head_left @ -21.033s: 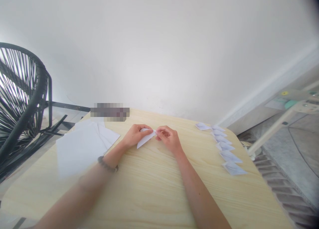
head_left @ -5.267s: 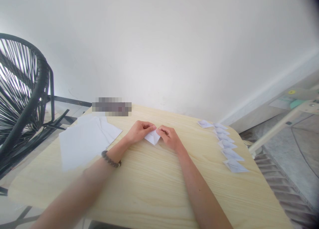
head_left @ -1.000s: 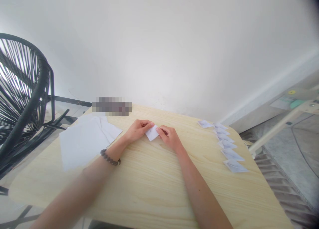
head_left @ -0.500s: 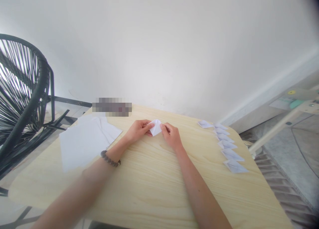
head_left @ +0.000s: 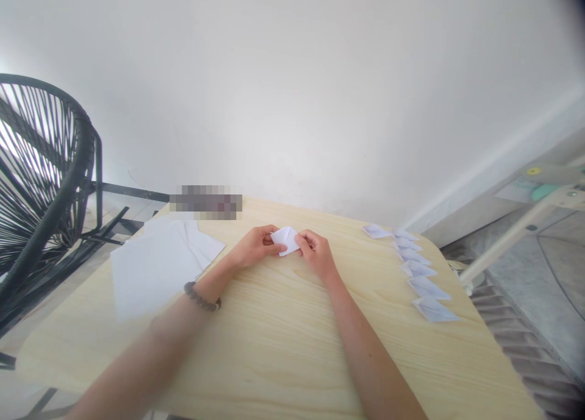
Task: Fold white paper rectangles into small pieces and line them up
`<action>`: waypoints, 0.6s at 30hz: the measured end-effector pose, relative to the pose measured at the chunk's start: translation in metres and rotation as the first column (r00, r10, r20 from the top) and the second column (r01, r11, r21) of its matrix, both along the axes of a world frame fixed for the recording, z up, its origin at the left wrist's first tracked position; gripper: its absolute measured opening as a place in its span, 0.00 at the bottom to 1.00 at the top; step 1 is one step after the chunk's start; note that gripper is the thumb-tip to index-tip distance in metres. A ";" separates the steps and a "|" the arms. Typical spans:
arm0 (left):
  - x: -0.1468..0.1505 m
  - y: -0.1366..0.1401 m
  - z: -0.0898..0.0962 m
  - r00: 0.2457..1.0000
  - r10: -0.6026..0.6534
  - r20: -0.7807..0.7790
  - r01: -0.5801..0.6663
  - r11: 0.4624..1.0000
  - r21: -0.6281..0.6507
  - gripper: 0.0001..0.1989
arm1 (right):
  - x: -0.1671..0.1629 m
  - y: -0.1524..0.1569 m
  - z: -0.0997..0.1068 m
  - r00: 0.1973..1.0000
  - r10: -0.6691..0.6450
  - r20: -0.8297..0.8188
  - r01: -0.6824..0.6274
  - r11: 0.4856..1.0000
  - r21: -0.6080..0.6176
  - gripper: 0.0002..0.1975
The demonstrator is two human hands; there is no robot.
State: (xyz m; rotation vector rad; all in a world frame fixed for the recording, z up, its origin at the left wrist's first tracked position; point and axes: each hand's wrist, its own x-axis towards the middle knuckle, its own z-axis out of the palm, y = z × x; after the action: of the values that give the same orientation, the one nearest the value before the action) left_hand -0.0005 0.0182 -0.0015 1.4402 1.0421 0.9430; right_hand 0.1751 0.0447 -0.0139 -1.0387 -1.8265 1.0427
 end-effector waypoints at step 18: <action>0.001 0.000 -0.004 0.997 0.050 -0.056 -0.050 0.999 -0.005 0.15 | -0.002 -0.002 0.004 0.997 -0.027 0.077 0.018 0.994 0.110 0.13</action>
State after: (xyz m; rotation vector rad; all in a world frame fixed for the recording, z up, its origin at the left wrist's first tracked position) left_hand 0.0007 0.0184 -0.0052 1.4484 1.1265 0.9388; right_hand 0.1736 0.0426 -0.0096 -1.0453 -1.9082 0.8893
